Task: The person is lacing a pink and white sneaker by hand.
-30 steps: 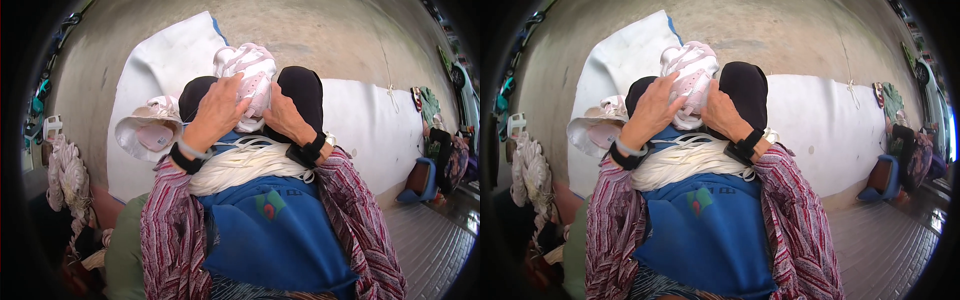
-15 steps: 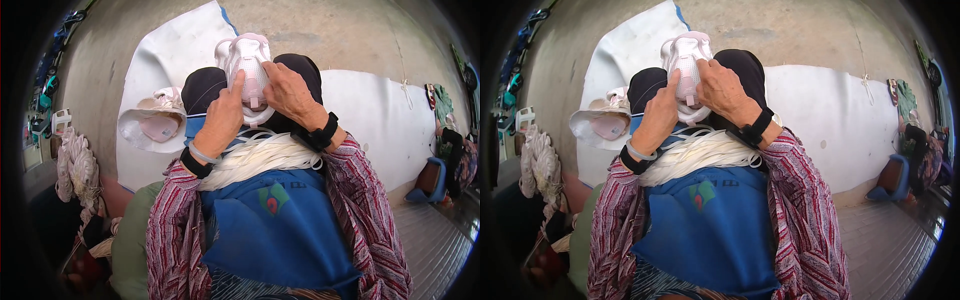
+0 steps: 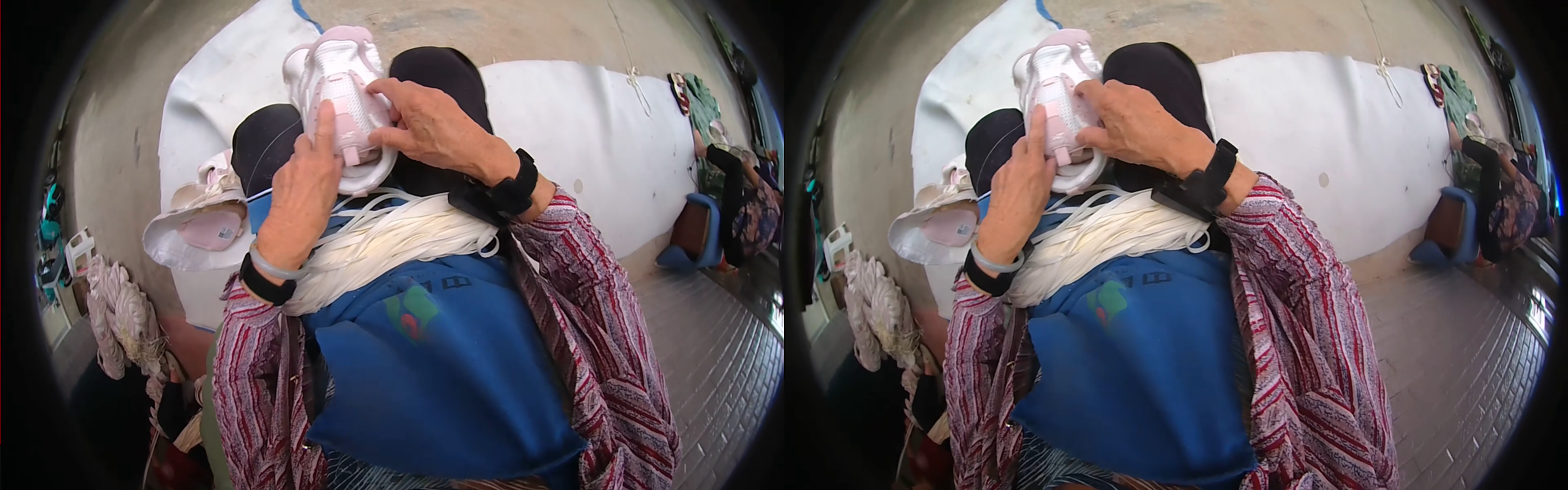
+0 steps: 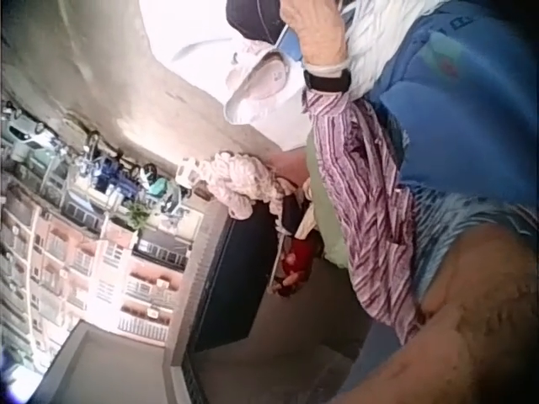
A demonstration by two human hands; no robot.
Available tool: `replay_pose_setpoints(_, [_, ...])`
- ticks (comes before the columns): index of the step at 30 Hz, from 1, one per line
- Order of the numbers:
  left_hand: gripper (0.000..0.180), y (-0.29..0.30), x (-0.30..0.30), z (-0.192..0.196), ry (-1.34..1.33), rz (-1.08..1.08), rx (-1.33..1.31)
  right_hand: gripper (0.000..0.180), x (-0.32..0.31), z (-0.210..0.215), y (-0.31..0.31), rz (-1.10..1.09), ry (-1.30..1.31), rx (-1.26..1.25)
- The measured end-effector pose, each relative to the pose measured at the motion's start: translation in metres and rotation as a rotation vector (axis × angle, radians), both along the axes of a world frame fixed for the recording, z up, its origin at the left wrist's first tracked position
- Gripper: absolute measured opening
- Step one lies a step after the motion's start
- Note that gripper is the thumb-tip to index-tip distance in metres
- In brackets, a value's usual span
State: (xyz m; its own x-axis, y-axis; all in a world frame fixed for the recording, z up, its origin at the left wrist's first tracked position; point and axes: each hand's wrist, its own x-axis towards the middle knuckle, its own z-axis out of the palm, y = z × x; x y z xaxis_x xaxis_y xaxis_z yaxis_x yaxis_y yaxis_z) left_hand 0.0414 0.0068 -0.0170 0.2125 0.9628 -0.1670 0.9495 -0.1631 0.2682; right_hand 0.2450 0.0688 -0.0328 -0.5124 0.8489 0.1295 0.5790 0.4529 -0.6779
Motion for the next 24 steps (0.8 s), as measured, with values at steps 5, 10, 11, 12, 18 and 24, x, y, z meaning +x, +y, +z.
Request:
replay_pose_setpoints(5, [0.056,-0.005,0.001,0.033,-0.013,-0.031,-0.039,0.021,0.063,0.031,0.002,-0.179,0.298,-0.489])
replay_pose_setpoints(10, [0.026,-0.001,0.019,0.036,-0.503,-0.240,0.103,0.017,0.151,0.026,-0.037,-0.159,-0.026,-0.696])
replay_pose_setpoints(11, [0.022,-0.004,0.031,0.034,-0.575,-0.280,0.038,0.019,0.152,0.017,-0.050,-0.183,0.014,-0.647])
replay_pose_setpoints(12, [0.027,-0.007,0.043,0.035,-0.610,-0.301,-0.015,0.022,0.151,0.010,-0.061,-0.201,0.058,-0.597])
replay_pose_setpoints(18, [0.060,-0.021,0.098,0.010,-0.536,-0.580,-0.025,0.032,0.146,-0.012,-0.071,-0.366,0.220,-0.781])
replay_pose_setpoints(24, [0.069,-0.027,0.102,0.004,-0.344,-0.754,-0.076,0.028,0.150,-0.011,-0.074,-0.296,0.334,-0.856])
